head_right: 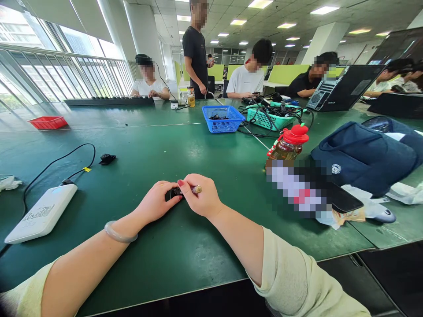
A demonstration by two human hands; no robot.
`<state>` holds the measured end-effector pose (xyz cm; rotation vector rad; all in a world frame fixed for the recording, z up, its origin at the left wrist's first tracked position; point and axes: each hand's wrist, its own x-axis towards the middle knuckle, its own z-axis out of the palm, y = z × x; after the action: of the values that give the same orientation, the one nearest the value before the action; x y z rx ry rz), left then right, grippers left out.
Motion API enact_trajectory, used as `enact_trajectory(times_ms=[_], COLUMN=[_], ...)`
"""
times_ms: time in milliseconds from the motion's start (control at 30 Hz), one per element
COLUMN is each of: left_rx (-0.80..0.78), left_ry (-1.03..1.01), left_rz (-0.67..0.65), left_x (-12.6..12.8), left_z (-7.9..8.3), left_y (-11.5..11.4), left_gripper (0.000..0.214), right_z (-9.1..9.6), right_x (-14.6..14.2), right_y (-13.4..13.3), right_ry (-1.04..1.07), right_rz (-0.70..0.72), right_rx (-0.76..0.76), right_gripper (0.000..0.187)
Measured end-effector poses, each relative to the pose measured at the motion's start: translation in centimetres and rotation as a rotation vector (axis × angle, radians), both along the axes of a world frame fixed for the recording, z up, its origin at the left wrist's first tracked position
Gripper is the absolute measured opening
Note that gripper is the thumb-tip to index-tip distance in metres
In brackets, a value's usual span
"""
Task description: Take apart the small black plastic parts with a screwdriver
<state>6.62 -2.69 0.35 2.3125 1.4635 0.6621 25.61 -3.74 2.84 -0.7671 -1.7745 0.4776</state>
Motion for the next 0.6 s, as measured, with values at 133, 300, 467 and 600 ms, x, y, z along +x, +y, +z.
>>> enact_trajectory(times_ms=[133, 300, 467, 600], left_rx=[0.000, -0.001, -0.021, 0.002], left_ry=[0.004, -0.006, -0.021, -0.018], left_rz=[0.005, 0.001, 0.014, 0.016], left_x=[-0.02, -0.10, -0.08, -0.05], left_z=[-0.03, -0.09, 0.06, 0.03], left_y=[0.01, 0.02, -0.09, -0.13], left_gripper=[0.025, 0.027, 0.027, 0.026], right_z=[0.15, 0.46, 0.39, 0.35], right_x=[-0.10, -0.21, -0.11, -0.16], right_y=[-0.02, 0.20, 0.66, 0.69], right_ry=[-0.025, -0.035, 0.045, 0.107], right_rz=[0.004, -0.061, -0.131, -0.105], right_rx=[-0.017, -0.145, -0.261, -0.278], right_gripper=[0.050, 0.038, 0.032, 0.037])
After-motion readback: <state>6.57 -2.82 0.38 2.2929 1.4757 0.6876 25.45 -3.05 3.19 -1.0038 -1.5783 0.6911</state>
